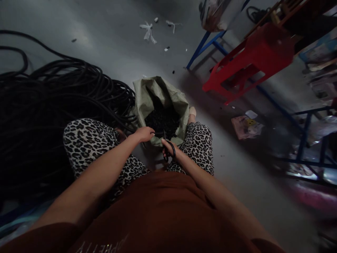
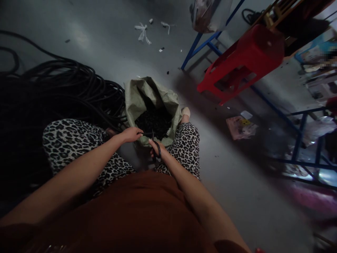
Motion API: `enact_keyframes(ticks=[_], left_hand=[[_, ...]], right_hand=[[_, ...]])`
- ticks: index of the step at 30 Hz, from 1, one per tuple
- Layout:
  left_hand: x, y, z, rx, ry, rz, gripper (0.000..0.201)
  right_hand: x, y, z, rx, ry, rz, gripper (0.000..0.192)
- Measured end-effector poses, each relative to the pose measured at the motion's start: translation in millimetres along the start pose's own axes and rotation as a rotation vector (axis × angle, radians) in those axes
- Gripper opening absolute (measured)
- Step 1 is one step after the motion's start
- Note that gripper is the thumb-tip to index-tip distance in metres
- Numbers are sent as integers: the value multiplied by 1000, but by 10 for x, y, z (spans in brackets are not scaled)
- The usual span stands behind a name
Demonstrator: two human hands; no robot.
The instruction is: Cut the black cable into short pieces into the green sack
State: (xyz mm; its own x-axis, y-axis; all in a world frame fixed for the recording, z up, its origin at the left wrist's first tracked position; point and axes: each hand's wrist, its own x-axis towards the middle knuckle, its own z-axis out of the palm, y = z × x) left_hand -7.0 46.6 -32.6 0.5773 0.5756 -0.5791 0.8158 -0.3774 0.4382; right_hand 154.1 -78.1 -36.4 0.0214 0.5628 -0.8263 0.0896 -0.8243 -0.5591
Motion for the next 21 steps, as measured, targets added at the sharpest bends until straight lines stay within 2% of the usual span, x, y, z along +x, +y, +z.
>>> enact_keyframes(ticks=[11, 21], left_hand=[[-27, 6, -33, -33, -42, 20, 31], [6, -9, 5, -24, -29, 34, 34]], right_hand=[[-74, -71, 9, 8, -15, 6, 41], [-65, -50, 12, -59, 75, -70, 39]])
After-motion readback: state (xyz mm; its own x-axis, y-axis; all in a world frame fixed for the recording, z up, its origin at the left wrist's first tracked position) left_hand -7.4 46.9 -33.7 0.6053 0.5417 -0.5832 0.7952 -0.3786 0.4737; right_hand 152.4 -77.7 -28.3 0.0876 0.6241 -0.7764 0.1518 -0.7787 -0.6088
